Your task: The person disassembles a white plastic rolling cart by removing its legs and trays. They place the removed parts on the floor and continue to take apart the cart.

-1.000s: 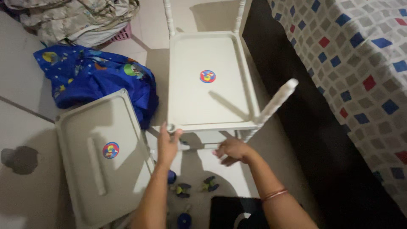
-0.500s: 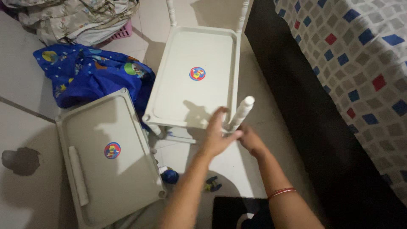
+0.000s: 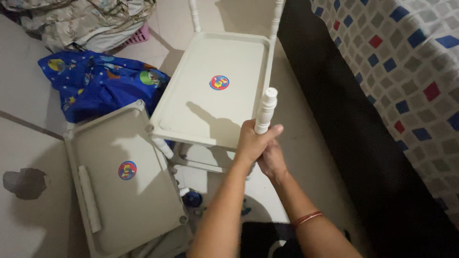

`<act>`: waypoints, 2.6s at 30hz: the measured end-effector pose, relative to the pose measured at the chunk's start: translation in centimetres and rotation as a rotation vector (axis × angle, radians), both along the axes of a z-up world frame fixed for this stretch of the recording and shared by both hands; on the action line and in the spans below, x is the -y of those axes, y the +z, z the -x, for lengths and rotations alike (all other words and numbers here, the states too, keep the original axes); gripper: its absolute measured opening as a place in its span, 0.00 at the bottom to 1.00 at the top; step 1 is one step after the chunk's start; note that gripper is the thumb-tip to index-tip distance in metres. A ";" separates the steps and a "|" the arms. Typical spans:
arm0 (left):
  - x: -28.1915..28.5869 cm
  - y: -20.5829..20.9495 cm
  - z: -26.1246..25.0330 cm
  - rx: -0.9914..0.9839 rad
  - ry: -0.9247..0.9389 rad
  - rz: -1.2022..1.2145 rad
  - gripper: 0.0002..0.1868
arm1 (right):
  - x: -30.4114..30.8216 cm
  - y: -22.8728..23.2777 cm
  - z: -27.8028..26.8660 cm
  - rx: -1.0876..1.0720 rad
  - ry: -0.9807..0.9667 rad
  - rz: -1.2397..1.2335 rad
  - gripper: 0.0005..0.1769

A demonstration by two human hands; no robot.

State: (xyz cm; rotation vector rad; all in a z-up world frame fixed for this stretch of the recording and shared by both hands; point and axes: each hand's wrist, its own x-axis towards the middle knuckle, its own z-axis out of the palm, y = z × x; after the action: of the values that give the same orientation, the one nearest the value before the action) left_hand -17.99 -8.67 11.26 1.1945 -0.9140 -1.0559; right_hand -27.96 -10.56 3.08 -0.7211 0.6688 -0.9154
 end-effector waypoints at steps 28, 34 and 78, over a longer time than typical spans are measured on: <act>-0.7 6.6 4.7 0.030 0.258 0.086 0.16 | -0.2 2.5 2.5 -0.102 -0.094 0.246 0.17; -0.6 7.5 6.3 0.125 0.594 -0.025 0.17 | -1.2 3.3 1.7 -0.625 -0.223 0.525 0.15; -23.3 -18.6 -27.8 0.849 0.778 -0.683 0.32 | 1.9 -0.4 2.6 -0.727 0.034 0.075 0.34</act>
State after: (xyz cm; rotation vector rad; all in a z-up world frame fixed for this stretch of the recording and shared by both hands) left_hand 9.80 14.64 -7.30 2.4152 -0.5722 -0.1614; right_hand -30.57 -12.44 2.64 -1.1439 1.2589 -0.6349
